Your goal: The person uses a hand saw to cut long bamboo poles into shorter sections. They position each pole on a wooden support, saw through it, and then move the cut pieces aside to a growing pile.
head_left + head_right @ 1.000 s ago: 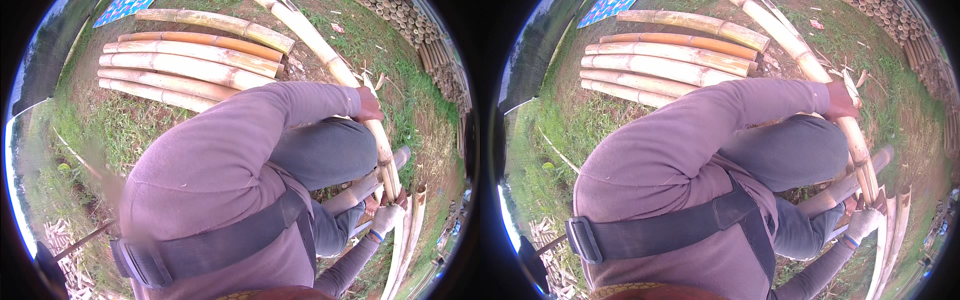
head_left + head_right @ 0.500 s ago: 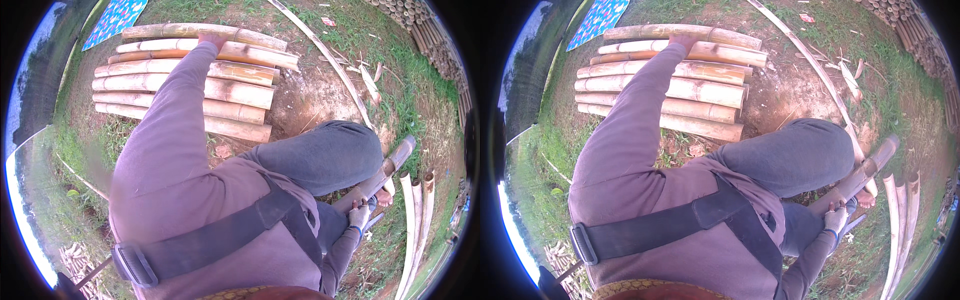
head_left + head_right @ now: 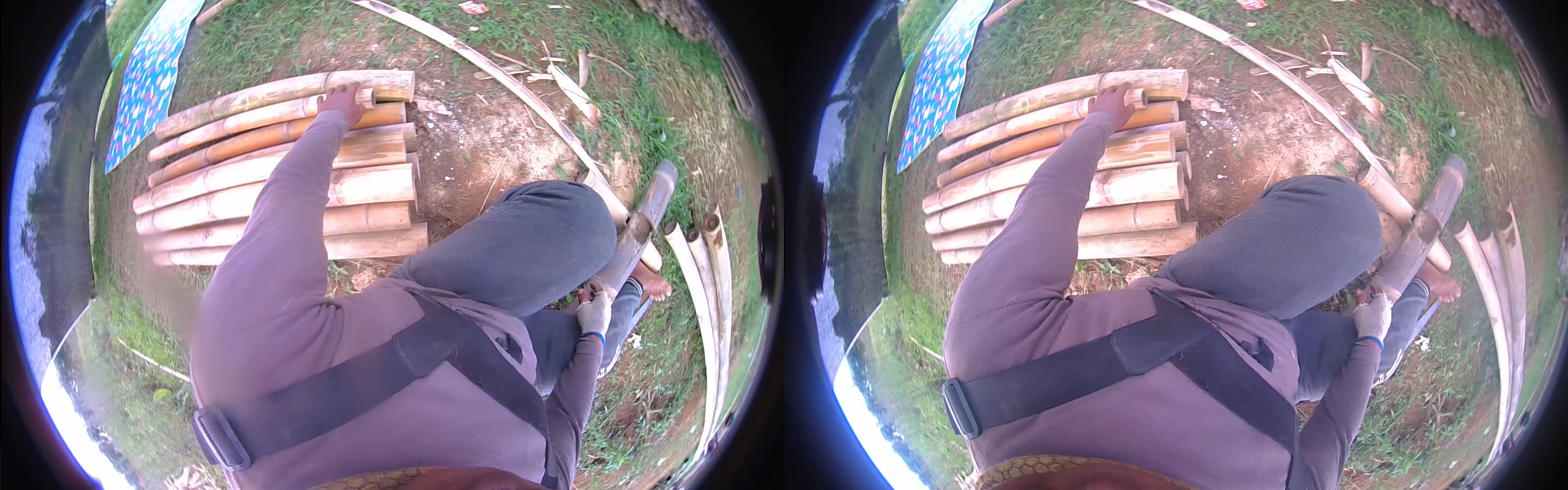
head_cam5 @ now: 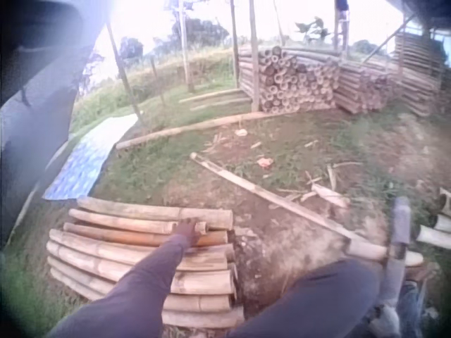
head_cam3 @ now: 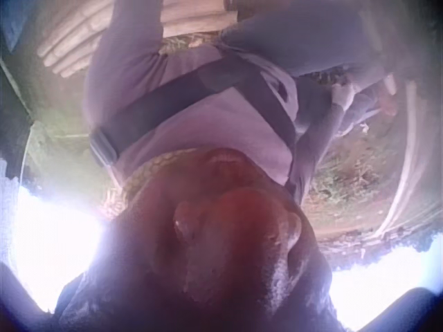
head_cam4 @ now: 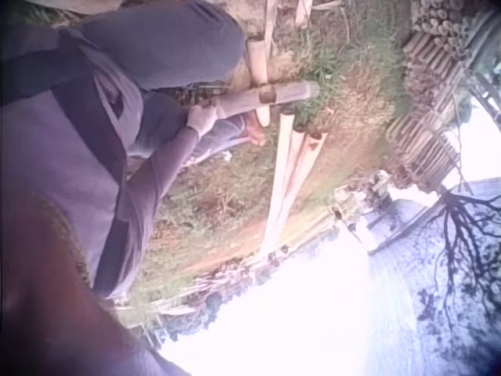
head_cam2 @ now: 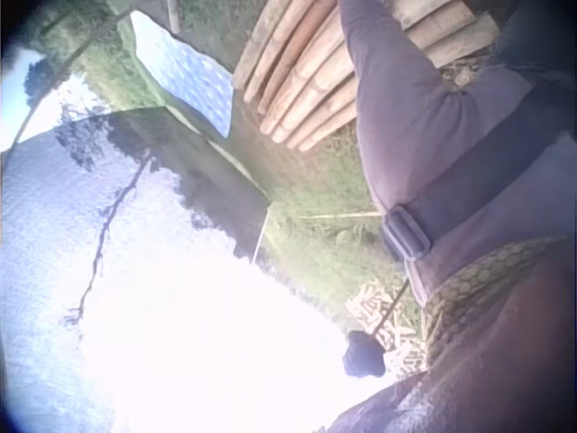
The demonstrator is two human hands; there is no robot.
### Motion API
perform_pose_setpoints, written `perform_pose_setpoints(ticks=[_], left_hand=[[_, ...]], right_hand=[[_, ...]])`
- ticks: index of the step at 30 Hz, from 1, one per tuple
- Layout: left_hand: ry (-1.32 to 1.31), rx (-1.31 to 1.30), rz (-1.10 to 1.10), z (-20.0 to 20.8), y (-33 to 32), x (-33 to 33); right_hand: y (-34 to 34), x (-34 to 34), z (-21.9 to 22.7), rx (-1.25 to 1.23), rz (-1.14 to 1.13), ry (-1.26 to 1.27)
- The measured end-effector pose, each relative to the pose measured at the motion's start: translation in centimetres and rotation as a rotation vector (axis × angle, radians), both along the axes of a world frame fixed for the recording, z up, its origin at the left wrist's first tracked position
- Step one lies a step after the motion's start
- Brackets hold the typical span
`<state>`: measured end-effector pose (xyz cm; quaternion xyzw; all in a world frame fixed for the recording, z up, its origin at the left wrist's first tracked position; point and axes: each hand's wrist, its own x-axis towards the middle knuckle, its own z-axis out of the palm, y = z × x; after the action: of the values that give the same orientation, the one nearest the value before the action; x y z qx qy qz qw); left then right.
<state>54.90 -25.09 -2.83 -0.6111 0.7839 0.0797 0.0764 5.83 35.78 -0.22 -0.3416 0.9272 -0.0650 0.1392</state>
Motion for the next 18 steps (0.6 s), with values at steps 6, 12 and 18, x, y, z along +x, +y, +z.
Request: perform_pose_setpoints(ticks=[6, 12, 18], left_hand=[[-0.109, -0.072, -0.234, -3.9, -2.7, 1.9], [0.096, -0.093, -0.340, 0.7, -3.3, -4.5], [1.219, -0.207, -0.759, 20.3, 5.7, -20.0]], right_hand=[[-4.8, 3.2, 4.1, 0.181, -0.079, 0.035], [-5.8, 3.1, 3.6, 0.039, -0.039, 0.031], [-6.8, 5.0, 24.7, -0.995, 0.008, 0.424]])
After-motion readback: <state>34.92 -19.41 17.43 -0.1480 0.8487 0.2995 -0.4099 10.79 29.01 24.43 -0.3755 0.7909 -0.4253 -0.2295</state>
